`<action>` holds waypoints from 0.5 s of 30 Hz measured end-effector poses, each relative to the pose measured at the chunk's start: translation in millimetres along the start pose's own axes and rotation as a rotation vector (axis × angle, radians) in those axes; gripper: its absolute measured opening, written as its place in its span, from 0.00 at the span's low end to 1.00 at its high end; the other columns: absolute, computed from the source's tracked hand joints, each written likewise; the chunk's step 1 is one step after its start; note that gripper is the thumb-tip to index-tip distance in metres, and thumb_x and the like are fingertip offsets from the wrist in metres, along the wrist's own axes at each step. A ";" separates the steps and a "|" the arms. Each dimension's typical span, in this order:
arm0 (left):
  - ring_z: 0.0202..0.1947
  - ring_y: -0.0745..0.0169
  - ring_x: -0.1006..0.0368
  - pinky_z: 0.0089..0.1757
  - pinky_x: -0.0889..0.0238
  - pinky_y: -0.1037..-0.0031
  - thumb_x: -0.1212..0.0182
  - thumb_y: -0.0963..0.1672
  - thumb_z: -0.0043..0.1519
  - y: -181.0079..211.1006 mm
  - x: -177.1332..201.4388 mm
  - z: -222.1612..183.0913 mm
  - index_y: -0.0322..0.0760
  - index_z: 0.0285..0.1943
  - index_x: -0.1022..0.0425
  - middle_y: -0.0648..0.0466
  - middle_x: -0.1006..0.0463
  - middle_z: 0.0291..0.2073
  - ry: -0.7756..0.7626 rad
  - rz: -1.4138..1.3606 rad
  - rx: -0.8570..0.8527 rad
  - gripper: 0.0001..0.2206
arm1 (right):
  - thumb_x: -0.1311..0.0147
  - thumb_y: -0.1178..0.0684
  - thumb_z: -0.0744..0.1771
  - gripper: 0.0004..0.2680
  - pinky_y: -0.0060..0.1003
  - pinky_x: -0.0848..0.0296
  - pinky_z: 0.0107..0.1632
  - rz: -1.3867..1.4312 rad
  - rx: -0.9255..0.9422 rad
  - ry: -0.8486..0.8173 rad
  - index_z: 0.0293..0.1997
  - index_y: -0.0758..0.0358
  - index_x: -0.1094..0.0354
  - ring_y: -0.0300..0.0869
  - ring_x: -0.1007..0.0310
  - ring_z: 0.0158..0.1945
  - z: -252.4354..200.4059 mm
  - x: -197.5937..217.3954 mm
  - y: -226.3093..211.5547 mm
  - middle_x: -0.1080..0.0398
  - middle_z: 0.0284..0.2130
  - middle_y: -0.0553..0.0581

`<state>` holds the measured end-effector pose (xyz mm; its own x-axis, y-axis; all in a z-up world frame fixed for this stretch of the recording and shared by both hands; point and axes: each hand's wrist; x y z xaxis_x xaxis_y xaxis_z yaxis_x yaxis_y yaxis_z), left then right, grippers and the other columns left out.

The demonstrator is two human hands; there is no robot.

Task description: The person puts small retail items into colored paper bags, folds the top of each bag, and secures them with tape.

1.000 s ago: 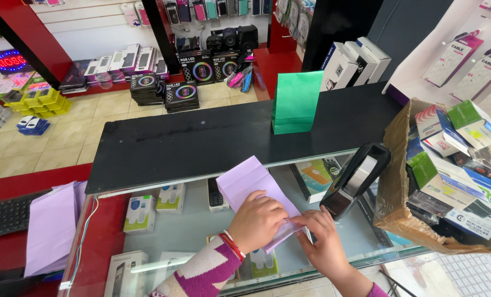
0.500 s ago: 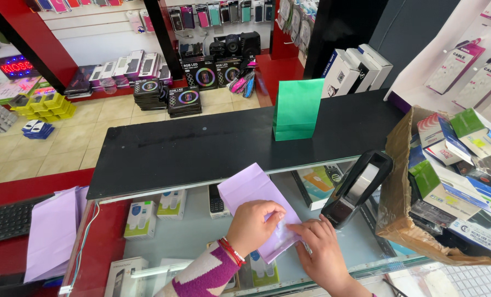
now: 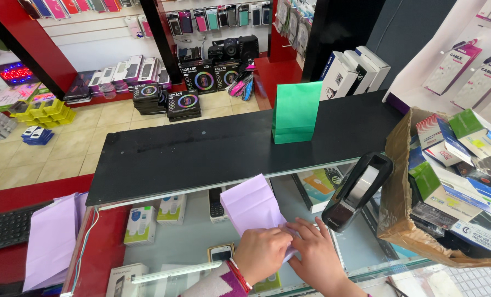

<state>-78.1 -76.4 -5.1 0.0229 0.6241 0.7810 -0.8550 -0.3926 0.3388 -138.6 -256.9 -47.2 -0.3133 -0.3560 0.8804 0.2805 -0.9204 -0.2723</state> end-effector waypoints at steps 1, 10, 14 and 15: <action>0.21 0.52 0.28 0.20 0.44 0.59 0.43 0.40 0.60 0.6 -1.6 -2.6 0.46 0.29 0.28 0.58 0.23 0.24 0.003 0.026 -0.005 0.07 | 0.43 0.54 0.57 0.13 0.65 0.49 0.70 0.001 -0.006 -0.011 0.43 0.52 0.22 0.50 0.36 0.66 -0.7 -1.2 0.7 0.27 0.57 0.49; 0.24 0.51 0.28 0.21 0.39 0.58 0.42 0.40 0.62 3.1 -5.2 -15.1 0.42 0.38 0.29 0.57 0.29 0.36 -0.115 0.030 0.074 0.02 | 0.44 0.56 0.57 0.18 0.59 0.43 0.69 0.033 -0.021 -0.010 0.52 0.50 0.25 0.52 0.33 0.64 0.1 -0.4 0.1 0.27 0.56 0.53; 0.24 0.48 0.29 0.24 0.39 0.57 0.44 0.40 0.66 1.6 -7.2 -17.6 0.38 0.39 0.31 0.53 0.30 0.35 -0.123 0.010 0.070 0.02 | 0.44 0.57 0.56 0.20 0.56 0.39 0.68 0.053 -0.008 0.008 0.53 0.53 0.25 0.53 0.32 0.62 1.1 1.9 -1.6 0.27 0.55 0.55; 0.24 0.48 0.29 0.24 0.39 0.57 0.44 0.40 0.66 1.2 -8.7 -19.0 0.38 0.39 0.31 0.53 0.30 0.35 -0.123 0.010 0.071 0.02 | 0.44 0.57 0.56 0.20 0.56 0.39 0.68 0.053 -0.008 0.008 0.53 0.53 0.25 0.53 0.32 0.62 1.1 2.8 -2.4 0.27 0.55 0.55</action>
<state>-89.1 -69.4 -21.4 0.0813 0.5337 0.8418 -0.8169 -0.4482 0.3630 -139.2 -255.5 -43.7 -0.3054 -0.4058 0.8615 0.2898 -0.9013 -0.3218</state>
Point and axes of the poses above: each hand's wrist, its own z-axis towards the middle knuckle, its own x-axis out of the back of the hand, y = z × x
